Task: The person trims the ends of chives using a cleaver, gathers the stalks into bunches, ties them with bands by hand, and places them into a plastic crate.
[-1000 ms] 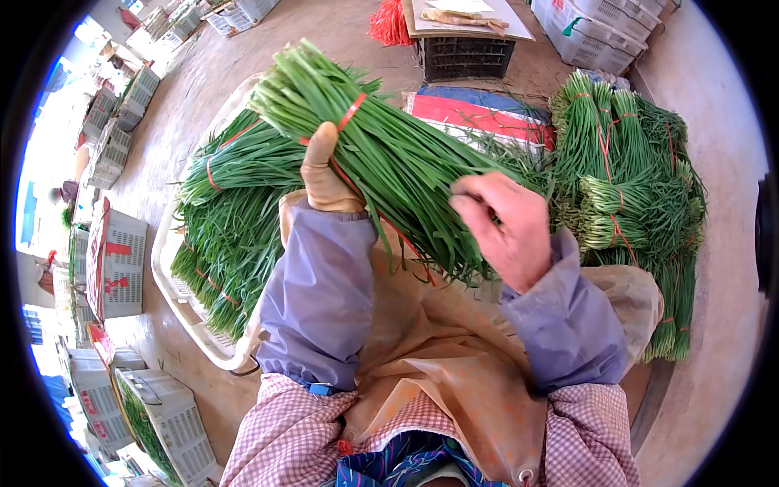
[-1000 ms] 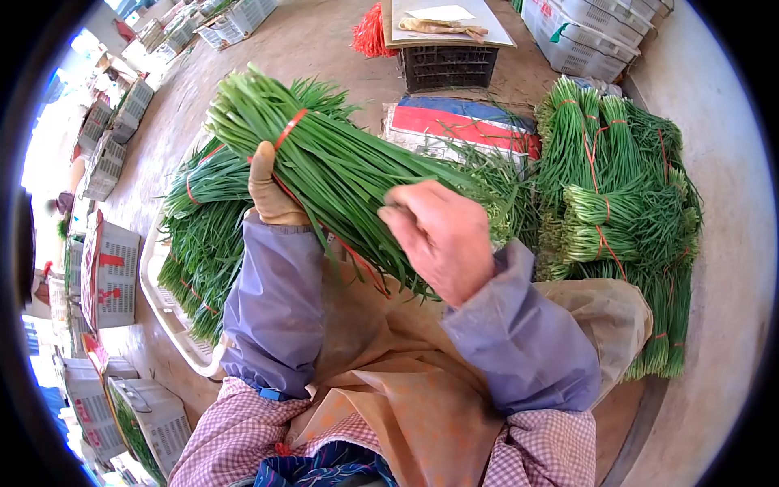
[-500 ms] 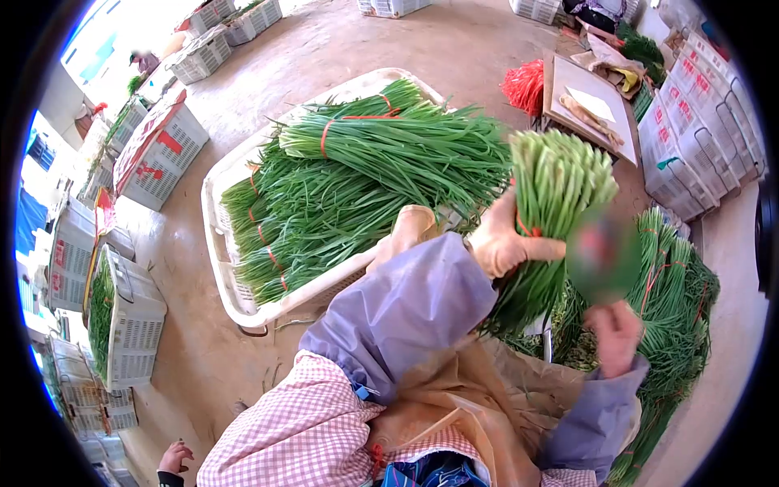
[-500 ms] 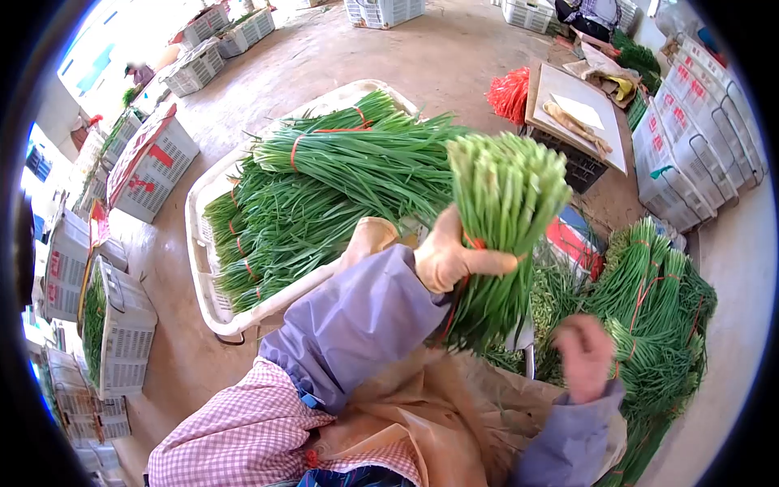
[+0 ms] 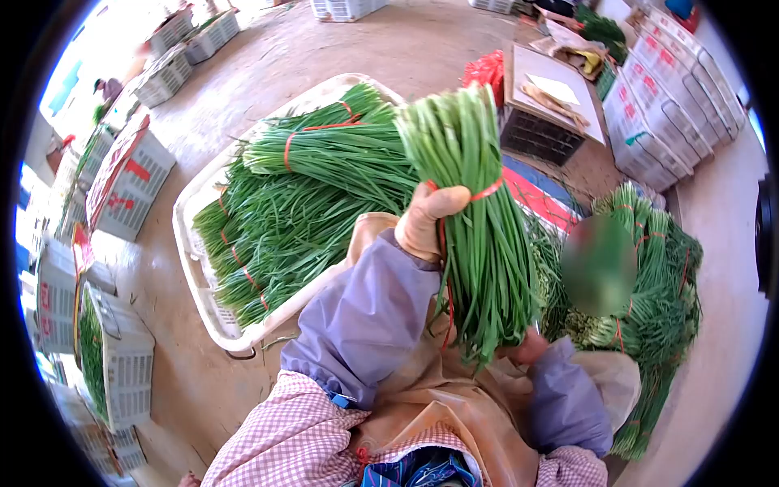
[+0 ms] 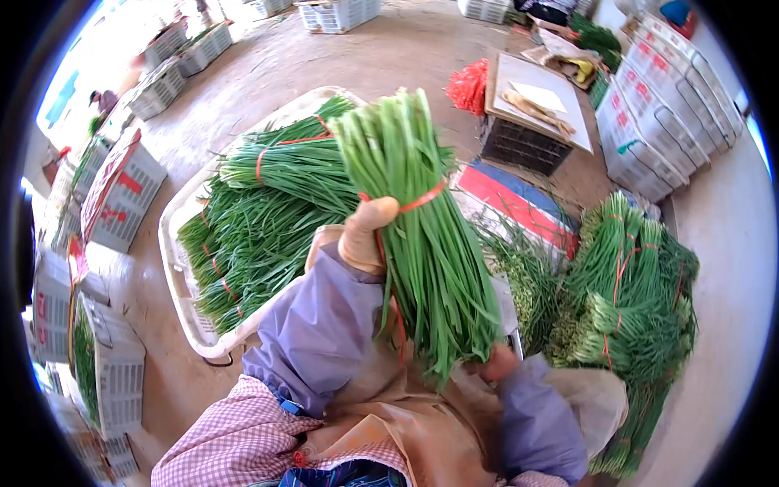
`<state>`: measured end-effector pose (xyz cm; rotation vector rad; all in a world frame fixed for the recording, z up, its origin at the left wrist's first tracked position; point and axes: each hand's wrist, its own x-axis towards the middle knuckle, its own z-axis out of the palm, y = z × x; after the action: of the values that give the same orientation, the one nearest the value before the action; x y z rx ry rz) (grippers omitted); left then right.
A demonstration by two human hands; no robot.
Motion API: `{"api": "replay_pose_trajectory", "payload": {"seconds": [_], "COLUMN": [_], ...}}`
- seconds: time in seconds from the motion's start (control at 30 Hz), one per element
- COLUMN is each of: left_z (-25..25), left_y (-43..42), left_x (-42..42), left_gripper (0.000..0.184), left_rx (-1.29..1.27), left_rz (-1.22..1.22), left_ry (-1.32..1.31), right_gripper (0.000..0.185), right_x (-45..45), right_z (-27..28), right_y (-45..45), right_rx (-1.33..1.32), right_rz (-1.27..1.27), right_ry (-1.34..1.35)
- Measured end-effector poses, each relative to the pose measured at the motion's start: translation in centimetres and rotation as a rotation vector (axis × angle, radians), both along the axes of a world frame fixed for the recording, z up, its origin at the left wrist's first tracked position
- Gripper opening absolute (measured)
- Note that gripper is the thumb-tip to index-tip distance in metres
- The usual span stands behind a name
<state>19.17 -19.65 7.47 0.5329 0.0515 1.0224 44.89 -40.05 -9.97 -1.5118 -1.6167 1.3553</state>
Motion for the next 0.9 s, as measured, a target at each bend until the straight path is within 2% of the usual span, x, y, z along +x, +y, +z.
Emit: {"api": "replay_pose_trajectory", "payload": {"seconds": [0.03,0.1,0.17,0.2,0.23,0.27,0.3,0.37,0.4,0.43,0.5,0.57,0.6,0.63,0.7,0.73,0.83,0.87,0.9], "left_z": [0.2,0.1,-0.5,-0.8,-1.0,-1.2,-1.5,-2.4,-2.7,-3.0,-3.6,-2.5,-2.3,-2.8,-3.3,-2.5,-0.9,-1.9,-2.4], "left_y": [0.0,0.3,0.8,1.1,1.5,1.8,2.2,3.4,3.7,4.1,4.6,4.0,3.6,4.0,4.2,3.7,1.6,2.0,2.9], "left_x": [0.1,0.0,-0.3,-0.7,-1.0,-1.0,-1.1,-1.6,-1.6,-1.7,-1.5,-1.4,-1.5,-2.3,-2.7,-1.7,1.3,1.3,1.3], "left_gripper": [0.060,0.063,0.063,0.063,0.063,0.063,0.062,0.059,0.057,0.057,0.059,0.063,0.065,0.072,0.081,0.087,0.089,0.090,0.083], "left_rx": [0.007,-0.025,-0.081,-0.102,-0.120,-0.111,-0.119,-0.109,-0.134,-0.157,-0.179,-0.194,-0.206,-0.091,0.076,0.060,0.343,0.264,0.210], "left_rz": [0.052,0.143,0.064,0.063,0.064,0.112,0.096,-0.004,0.010,-0.015,0.114,0.153,0.179,0.018,-0.077,-0.126,0.045,0.074,0.034], "left_ry": [0.003,-0.003,-0.092,-0.091,-0.089,-0.077,-0.082,-0.114,-0.097,-0.138,0.012,0.056,0.082,-0.008,-0.113,-0.274,-0.026,-0.045,-0.041], "right_gripper": [0.053,0.037,0.030,0.028,0.029,0.033,0.036,0.053,0.059,0.070,0.068,0.066,0.065,0.064,0.062,0.061,0.058,0.057,0.057], "right_x": [1.3,5.5,6.5,5.2,3.5,4.3,3.0,2.4,1.8,2.8,2.4,-0.1,-1.3,-2.3,-3.5,-3.7,-4.2,-4.2,-4.2], "right_z": [0.5,4.0,8.9,11.3,15.2,15.1,17.9,17.6,17.2,13.6,7.9,5.7,5.8,6.3,7.9,8.7,10.2,10.5,10.7], "right_y": [-0.6,-0.2,-0.4,0.3,1.0,1.8,2.1,3.3,4.2,5.0,5.1,4.0,3.5,3.2,3.0,2.9,2.7,2.5,2.2], "right_rx": [0.013,-0.375,0.187,0.304,0.215,0.253,0.287,0.439,0.483,0.373,0.047,-0.162,-0.229,-0.273,-0.324,-0.341,-0.391,-0.410,-0.437], "right_rz": [0.059,-0.138,-0.374,-0.715,-0.742,-0.771,-0.753,-0.559,-0.447,-0.289,-0.122,-0.047,-0.022,-0.007,0.014,0.022,0.036,0.036,0.029], "right_ry": [-0.157,-0.723,-0.819,-0.424,-0.302,-0.158,-0.076,0.176,0.305,0.374,0.349,0.319,0.321,0.334,0.355,0.363,0.361,0.357,0.351]}}
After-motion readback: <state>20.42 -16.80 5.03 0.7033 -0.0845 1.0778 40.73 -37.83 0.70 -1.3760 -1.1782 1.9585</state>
